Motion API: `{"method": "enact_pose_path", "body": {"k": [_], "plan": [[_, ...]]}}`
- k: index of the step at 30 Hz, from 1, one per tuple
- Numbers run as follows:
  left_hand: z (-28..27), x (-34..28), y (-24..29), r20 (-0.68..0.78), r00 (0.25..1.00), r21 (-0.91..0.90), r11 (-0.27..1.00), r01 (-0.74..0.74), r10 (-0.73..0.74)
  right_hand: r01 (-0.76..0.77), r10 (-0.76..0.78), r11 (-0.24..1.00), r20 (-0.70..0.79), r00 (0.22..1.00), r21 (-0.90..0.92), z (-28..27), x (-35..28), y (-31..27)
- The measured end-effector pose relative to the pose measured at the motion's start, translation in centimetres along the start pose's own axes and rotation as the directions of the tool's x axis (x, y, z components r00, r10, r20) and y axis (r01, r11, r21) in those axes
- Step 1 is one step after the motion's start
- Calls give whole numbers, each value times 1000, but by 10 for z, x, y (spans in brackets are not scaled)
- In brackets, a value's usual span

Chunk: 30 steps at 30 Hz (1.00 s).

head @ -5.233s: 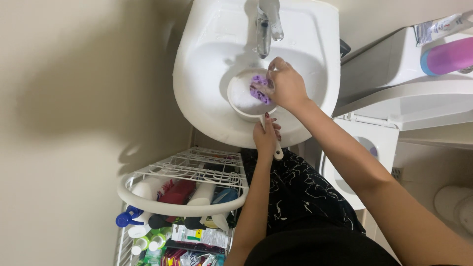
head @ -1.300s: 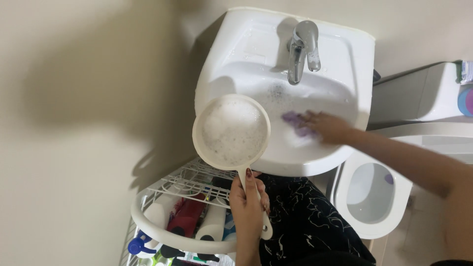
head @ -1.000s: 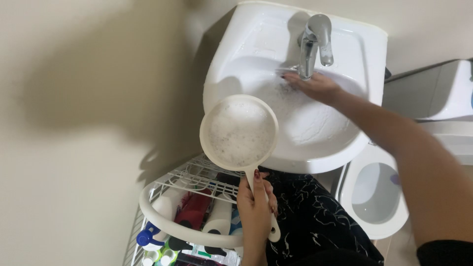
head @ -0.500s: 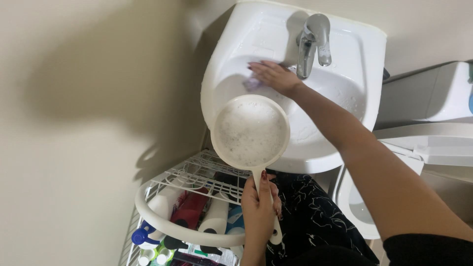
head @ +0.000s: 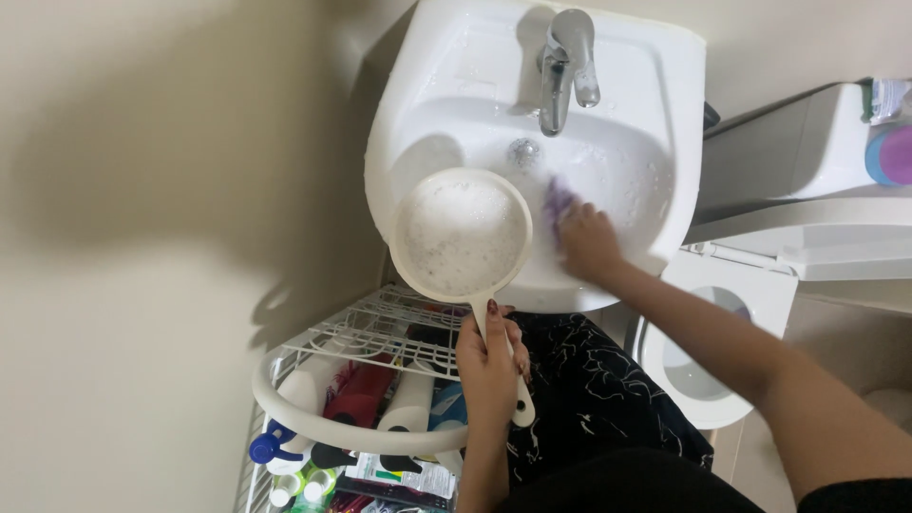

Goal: The person is scrubbing and cleaning a bathroom sink and a plastic basin using a purple cloth and soapy water.

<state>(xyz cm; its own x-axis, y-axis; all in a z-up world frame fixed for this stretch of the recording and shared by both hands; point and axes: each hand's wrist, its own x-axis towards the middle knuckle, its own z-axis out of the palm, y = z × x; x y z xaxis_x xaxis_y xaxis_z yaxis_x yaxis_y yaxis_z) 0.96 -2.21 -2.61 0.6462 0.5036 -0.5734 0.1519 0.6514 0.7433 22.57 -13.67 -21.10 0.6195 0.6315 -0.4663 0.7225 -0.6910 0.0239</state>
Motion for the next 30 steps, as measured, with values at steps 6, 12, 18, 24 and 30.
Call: {"method": "enact_pose_path", "body": {"k": [6, 12, 18, 24, 30], "plan": [[14, 11, -7, 14, 999, -5, 999, -37, 37, 543, -310, 803, -606, 732, 244, 20, 30, -65], [28, 45, -39, -4, 994, 28, 993, -113, 114, 183, -361, 527, 24, 932, 830, -5, -16, -20], [46, 79, -51, -72, 994, 96, 992, -76, 84, 203, -268, 837, 57, 962, 509, -38, -59, 88], [56, 85, -61, -127, 989, 150, 987, -60, 79, 47, 19, 612, -75, 997, 790, -45, -91, 153], [55, 108, -89, -144, 986, 170, 984, -54, 79, 66, 424, -108, -14, 905, 992, -18, -97, 161]]}}
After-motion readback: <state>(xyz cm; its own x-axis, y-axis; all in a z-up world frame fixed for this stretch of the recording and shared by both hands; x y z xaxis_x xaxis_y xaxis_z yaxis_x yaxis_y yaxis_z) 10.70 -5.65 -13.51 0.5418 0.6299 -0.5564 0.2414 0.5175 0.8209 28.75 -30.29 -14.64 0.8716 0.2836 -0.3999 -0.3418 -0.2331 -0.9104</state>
